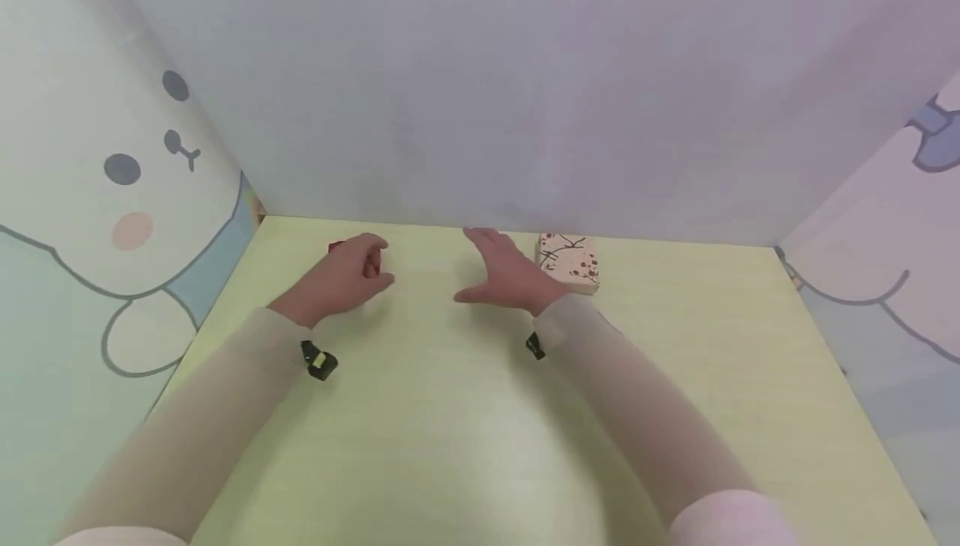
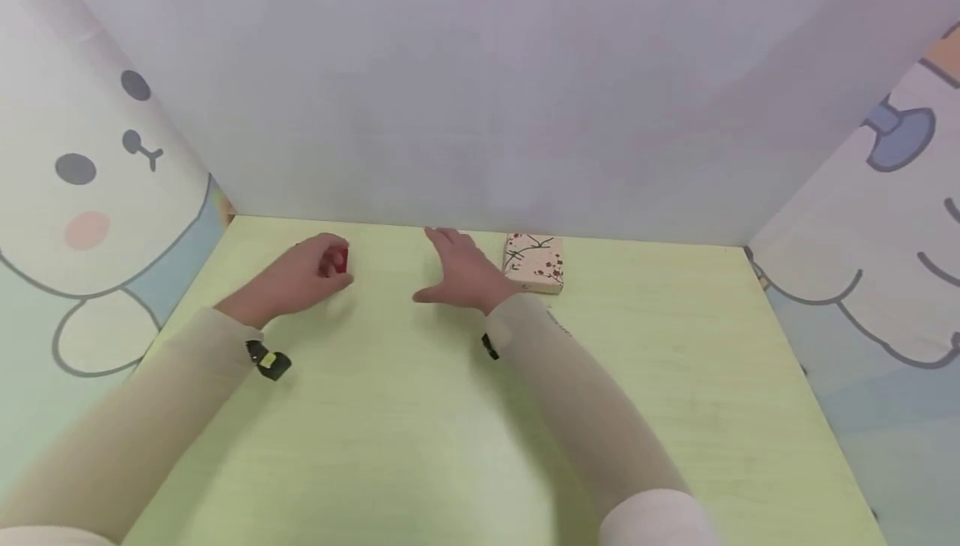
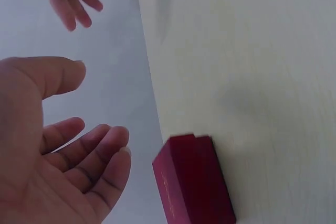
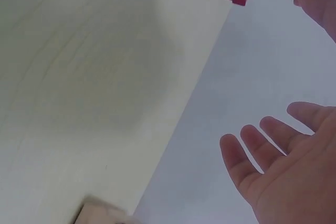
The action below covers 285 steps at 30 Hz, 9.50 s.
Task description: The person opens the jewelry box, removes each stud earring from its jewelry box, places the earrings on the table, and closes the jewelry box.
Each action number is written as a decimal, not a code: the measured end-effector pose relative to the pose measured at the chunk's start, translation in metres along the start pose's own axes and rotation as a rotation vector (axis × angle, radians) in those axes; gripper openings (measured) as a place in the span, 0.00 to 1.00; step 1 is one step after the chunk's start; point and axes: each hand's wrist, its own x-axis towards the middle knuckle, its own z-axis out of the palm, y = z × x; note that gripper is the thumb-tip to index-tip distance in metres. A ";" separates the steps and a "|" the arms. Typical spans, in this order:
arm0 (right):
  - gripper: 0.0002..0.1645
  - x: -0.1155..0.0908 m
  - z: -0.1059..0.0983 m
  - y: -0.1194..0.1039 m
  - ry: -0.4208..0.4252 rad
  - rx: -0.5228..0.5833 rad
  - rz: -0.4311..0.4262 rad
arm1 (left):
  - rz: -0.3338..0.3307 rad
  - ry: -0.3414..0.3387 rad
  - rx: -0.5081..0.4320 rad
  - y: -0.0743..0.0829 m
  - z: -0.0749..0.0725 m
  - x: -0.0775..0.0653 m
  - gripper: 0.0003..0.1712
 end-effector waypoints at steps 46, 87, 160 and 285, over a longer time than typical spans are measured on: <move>0.50 0.108 0.107 -0.084 -0.079 -0.043 0.149 | -0.222 -0.111 -0.010 -0.113 -0.014 0.033 0.75; 0.58 0.034 0.069 -0.043 -0.044 0.133 0.018 | -0.083 -0.115 -0.220 -0.034 0.031 -0.004 0.59; 0.61 -0.129 0.075 -0.016 0.011 -0.372 -0.033 | 0.203 -0.053 -0.113 0.071 0.176 -0.080 0.58; 0.59 -0.142 0.052 -0.003 0.125 -0.164 -0.020 | 0.077 -0.058 -0.250 0.064 0.175 -0.067 0.47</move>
